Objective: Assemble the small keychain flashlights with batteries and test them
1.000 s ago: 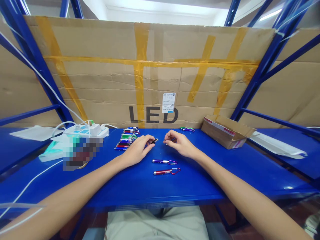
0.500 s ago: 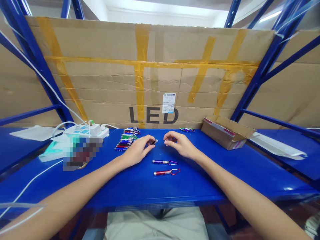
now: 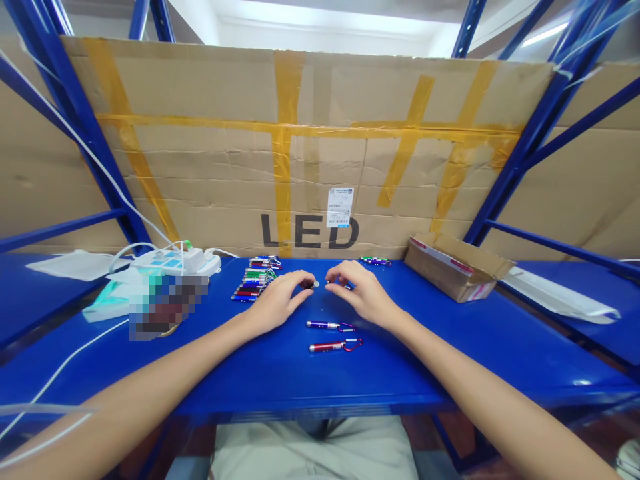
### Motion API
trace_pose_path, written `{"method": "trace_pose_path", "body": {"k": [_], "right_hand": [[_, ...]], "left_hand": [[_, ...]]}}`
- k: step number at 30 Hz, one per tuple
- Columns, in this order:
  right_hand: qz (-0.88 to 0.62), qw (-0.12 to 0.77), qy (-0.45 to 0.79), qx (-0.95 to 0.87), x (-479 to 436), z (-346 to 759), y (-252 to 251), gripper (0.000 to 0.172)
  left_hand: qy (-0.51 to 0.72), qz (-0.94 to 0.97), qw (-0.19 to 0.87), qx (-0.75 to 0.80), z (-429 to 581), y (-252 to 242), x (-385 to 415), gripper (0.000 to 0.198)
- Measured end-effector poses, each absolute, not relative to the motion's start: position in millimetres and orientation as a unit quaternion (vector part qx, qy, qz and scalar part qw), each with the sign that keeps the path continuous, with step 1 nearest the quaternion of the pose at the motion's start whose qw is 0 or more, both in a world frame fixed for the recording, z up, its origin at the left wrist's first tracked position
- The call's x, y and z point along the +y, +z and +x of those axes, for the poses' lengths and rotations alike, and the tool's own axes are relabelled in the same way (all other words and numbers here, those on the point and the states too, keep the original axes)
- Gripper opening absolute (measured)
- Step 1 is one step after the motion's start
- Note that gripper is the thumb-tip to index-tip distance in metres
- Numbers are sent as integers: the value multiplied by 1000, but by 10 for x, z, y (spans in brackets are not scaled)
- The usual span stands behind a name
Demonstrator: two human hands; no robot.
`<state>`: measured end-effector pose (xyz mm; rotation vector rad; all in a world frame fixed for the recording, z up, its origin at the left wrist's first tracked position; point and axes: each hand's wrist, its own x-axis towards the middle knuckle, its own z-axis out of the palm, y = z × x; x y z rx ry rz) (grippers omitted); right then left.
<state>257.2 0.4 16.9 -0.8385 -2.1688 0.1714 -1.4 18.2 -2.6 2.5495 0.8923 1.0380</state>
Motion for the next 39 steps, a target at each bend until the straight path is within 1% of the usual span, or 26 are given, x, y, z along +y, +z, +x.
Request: {"method": "trace_pose_path", "body": {"k": [4,8,13,23,29,34,39], "right_hand": [[-322,403,100,-851,-9,2533,174,7],[-321,414,128,-842,10,2516,157,11],[-314,419,128,-842,31,2511,131,13],[-307,419,120,-846,20,2516,121,6],[-306,417,83,-852,15,2519,126,10],[-293,412,45,-861,-10,2521,134,7],[-277,414,5,-867,-21,2514,127,8]], "left_hand": [[356,881,88,299,-26,-35,194,14],[359,884,67,291,-39,-43,206,17],[368,884,54,283,-38,-43,203,17],[368,887,43,277,-32,-29,180,16],[363,889,44,277,-25,-15,157,16],[361,890,45,274,-14,-1,130,16],[358,891,51,275,1,-1,120,17]]}}
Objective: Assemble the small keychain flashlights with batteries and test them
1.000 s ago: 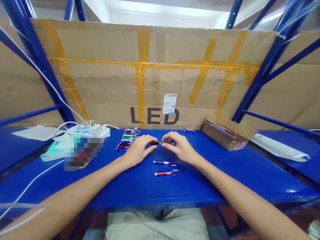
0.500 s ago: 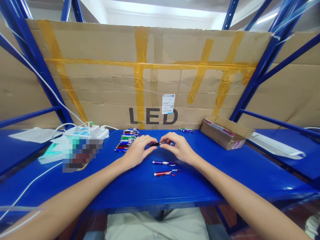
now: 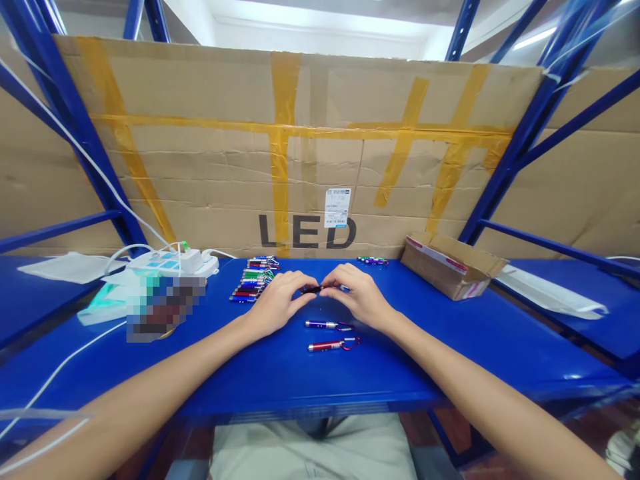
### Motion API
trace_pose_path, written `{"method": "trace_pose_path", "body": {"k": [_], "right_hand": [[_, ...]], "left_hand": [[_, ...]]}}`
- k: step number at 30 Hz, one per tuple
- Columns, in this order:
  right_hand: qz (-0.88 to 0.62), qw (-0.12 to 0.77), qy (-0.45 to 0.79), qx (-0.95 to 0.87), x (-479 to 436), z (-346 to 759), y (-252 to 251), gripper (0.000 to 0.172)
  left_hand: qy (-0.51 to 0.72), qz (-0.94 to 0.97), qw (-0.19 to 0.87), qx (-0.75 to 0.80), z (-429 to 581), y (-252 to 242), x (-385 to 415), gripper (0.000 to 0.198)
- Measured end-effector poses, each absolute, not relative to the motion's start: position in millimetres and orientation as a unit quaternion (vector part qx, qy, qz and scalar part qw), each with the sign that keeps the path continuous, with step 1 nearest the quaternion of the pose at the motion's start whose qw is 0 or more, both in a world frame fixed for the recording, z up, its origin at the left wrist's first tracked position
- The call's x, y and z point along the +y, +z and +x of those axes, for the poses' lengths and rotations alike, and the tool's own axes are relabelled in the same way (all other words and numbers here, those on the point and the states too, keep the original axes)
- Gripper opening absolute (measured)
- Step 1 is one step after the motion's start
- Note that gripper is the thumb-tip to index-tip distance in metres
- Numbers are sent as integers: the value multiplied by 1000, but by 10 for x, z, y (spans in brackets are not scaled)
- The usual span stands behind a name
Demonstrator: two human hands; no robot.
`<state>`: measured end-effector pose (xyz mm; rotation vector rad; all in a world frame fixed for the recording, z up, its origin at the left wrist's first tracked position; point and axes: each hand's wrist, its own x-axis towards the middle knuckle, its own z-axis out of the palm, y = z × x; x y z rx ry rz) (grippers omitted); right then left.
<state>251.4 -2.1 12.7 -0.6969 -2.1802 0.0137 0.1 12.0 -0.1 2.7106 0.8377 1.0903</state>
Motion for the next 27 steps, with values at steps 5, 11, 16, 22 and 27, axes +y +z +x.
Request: {"method": "trace_pose_path", "body": {"k": [5,11,16,22,27], "right_hand": [[-263,400,-62,-876,-28,2526,129,8],[-255,376,-130,-881,-39,2520,149,16],[-255,360,-150,-885,-46,2508,151,21],[-285,334,-121,-890,-57,2509,160,26],[-279,327,-101,-897,-85,2490,187,27]], "left_hand": [[358,892,55,272,13,4,109,16],[365,888,63,272,17,-2,106,16],[367,886,66,276,25,-9,110,16],[361,889,57,275,19,-1,116,17],[367,889,55,267,11,2,118,17]]}}
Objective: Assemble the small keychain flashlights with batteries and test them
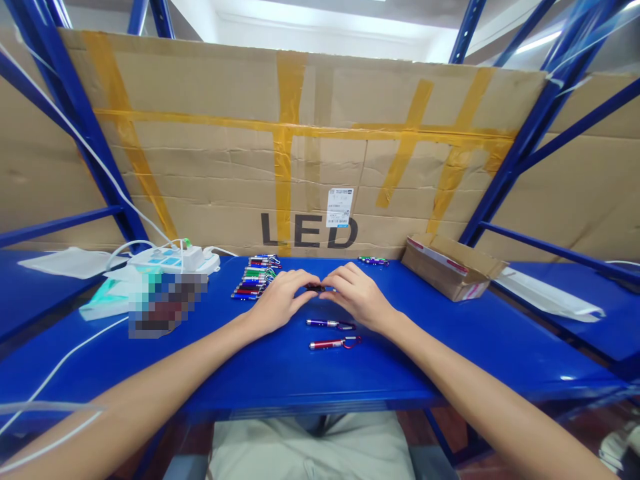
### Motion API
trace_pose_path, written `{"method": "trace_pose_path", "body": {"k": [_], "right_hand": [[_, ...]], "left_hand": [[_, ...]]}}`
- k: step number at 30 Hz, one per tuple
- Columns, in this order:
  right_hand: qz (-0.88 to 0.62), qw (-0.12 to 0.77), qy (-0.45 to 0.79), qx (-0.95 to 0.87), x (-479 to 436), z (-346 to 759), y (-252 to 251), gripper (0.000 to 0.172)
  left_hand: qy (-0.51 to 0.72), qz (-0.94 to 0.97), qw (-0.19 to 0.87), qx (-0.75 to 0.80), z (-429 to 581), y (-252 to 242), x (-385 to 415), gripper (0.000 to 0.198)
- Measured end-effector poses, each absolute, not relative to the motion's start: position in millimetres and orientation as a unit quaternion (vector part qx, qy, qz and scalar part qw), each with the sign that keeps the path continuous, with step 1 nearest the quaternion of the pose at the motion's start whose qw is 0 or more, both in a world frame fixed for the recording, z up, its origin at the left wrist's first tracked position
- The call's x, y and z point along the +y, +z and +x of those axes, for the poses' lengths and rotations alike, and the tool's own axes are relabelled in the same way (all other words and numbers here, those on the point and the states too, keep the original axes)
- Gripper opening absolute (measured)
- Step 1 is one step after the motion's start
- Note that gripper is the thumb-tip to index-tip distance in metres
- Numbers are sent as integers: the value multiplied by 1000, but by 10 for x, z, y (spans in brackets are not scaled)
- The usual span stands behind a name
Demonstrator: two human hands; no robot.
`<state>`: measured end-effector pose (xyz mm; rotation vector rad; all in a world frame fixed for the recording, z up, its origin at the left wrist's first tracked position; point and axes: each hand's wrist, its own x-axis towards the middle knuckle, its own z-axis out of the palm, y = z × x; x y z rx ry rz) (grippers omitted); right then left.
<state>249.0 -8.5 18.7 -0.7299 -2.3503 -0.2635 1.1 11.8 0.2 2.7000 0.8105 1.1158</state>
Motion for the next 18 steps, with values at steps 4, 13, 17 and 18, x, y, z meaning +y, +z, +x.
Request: {"method": "trace_pose_path", "body": {"k": [4,13,17,18], "right_hand": [[-287,357,-84,-885,-46,2528,196,24],[-370,237,-12,-898,309,2896,27,18],[-380,199,-15,-903,352,2899,-47,20],[-383,202,-21,-901,348,2883,-55,21]], "left_hand": [[373,887,68,263,21,16,109,16],[368,885,72,277,29,47,90,20],[359,885,85,285,47,46,112,24],[357,885,87,286,52,45,116,26]]}}
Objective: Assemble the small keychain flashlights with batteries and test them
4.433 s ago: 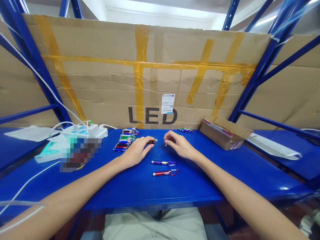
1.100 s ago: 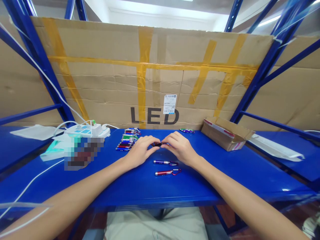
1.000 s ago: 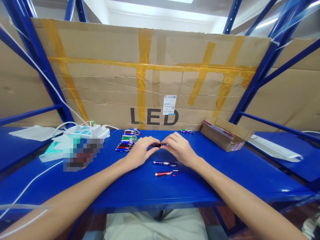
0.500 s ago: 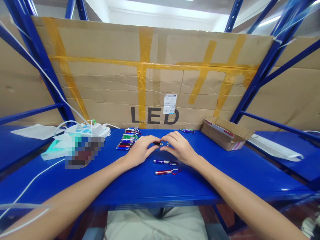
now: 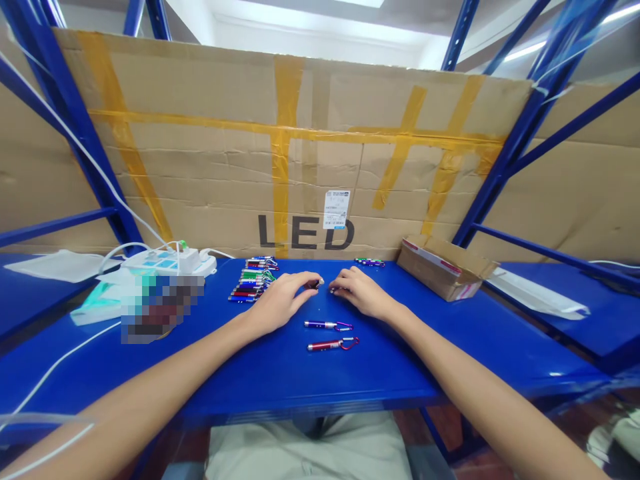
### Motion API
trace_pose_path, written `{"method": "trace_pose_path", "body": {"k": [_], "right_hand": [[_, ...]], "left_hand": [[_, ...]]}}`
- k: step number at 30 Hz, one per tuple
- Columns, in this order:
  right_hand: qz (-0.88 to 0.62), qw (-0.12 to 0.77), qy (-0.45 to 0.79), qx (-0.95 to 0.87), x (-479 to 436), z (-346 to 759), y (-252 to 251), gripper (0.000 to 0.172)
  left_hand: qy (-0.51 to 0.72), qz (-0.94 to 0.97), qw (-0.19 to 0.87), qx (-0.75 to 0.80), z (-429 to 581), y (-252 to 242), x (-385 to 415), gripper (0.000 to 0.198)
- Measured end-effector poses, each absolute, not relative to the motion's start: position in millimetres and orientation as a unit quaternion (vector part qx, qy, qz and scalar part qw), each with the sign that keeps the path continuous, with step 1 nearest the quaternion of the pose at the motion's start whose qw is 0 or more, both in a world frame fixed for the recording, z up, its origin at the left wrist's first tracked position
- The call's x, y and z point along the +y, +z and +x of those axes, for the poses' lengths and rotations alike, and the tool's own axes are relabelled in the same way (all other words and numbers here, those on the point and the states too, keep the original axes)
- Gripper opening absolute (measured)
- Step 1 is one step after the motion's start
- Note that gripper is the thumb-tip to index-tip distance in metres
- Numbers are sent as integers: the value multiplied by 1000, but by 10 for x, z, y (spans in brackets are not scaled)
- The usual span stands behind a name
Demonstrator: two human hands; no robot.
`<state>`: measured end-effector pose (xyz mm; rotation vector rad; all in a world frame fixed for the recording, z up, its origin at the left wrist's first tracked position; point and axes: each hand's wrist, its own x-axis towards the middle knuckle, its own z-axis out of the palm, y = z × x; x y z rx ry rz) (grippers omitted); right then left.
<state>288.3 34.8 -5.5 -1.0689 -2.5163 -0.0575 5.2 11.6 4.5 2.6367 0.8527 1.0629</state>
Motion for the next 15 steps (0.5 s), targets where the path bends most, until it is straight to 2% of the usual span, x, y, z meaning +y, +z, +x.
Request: {"method": "trace_pose_path", "body": {"k": [6,15], "right_hand": [[-404,177,-29,-897,323,2794,-75,18],[-421,171,2,-891,324,2787,-53,7]], "left_hand": [[368,882,90,281,74,47,133,35],[376,868,152,285,63,-2,201,23]]}}
